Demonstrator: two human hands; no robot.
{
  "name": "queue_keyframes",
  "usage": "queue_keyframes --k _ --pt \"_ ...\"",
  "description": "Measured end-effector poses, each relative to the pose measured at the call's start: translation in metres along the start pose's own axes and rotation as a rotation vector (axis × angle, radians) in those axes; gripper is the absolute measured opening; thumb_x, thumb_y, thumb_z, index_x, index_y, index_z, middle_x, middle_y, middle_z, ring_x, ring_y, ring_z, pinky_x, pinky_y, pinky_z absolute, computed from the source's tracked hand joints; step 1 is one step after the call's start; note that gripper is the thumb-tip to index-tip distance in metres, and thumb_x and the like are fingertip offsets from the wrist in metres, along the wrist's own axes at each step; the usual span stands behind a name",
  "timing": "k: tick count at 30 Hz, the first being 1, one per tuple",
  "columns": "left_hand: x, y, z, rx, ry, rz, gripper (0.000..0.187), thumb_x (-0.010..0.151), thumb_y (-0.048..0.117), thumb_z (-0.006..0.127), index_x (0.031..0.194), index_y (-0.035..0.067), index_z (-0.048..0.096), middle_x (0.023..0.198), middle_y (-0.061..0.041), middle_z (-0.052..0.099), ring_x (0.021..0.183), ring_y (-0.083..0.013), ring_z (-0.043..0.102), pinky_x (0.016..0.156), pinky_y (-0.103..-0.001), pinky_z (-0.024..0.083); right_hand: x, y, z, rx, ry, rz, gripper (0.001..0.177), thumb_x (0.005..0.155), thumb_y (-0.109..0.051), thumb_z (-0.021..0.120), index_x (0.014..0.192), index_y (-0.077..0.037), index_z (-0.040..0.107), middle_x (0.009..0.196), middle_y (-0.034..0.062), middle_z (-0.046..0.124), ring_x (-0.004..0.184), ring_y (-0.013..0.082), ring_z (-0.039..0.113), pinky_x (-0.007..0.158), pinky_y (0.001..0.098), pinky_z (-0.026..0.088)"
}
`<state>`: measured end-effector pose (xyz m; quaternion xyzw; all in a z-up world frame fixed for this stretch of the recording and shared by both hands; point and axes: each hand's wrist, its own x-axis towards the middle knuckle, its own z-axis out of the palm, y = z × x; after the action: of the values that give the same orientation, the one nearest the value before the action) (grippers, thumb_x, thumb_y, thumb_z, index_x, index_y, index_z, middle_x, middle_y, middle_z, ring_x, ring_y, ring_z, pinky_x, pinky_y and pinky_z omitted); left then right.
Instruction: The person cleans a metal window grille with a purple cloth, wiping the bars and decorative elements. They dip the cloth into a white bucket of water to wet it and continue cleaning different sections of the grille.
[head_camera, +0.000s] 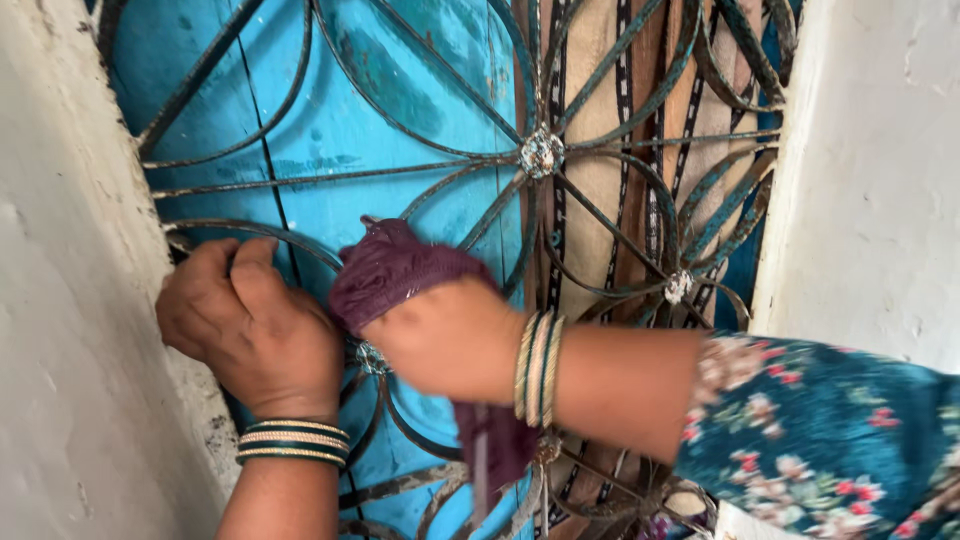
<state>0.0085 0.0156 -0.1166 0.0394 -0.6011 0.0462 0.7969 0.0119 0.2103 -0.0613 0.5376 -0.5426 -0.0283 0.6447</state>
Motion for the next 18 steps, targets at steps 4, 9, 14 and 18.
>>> queue_keyframes --k 4,9,14,18 --pt "0.0 0.001 -0.002 -0.008 0.0 0.001 0.02 0.104 -0.002 0.051 0.118 0.009 0.057 0.132 -0.009 0.049 0.126 -0.0332 0.048 0.11 -0.052 0.038 -0.009 0.009 0.001 0.116 -0.092 -0.06 0.028 0.086 -0.015 0.06 0.11 -0.005 0.07 0.107 0.0164 0.072 0.091 0.0292 0.073 0.077 0.0421 0.059" --pt "0.0 0.0 -0.002 -0.005 -0.01 -0.003 0.017 0.105 -0.002 0.051 0.116 0.01 0.056 0.133 -0.009 0.048 0.128 -0.0333 0.048 0.111 -0.052 0.038 -0.014 0.064 -0.007 0.041 -0.262 -0.022 0.019 0.085 -0.016 0.06 0.098 -0.012 0.073 0.081 0.0082 0.071 0.075 0.0272 0.071 0.062 0.0426 0.055" --pt "-0.001 0.001 -0.001 -0.025 -0.014 -0.023 0.014 0.107 0.0 0.055 0.116 0.01 0.057 0.133 -0.009 0.049 0.128 -0.0333 0.048 0.112 -0.052 0.038 -0.005 0.037 -0.007 0.069 -0.32 0.009 0.014 0.083 -0.018 0.06 0.089 -0.01 0.07 0.072 0.0101 0.067 0.063 0.0275 0.067 0.057 0.044 0.054" --pt "-0.003 0.002 -0.001 -0.007 -0.027 -0.019 0.016 0.104 0.001 0.055 0.116 0.012 0.058 0.135 -0.009 0.049 0.129 -0.0336 0.047 0.114 -0.053 0.037 -0.009 0.006 -0.009 0.012 -0.182 -0.173 0.019 0.078 -0.022 0.06 0.088 -0.009 0.069 0.078 0.0086 0.069 0.07 0.0246 0.071 0.066 0.0386 0.058"
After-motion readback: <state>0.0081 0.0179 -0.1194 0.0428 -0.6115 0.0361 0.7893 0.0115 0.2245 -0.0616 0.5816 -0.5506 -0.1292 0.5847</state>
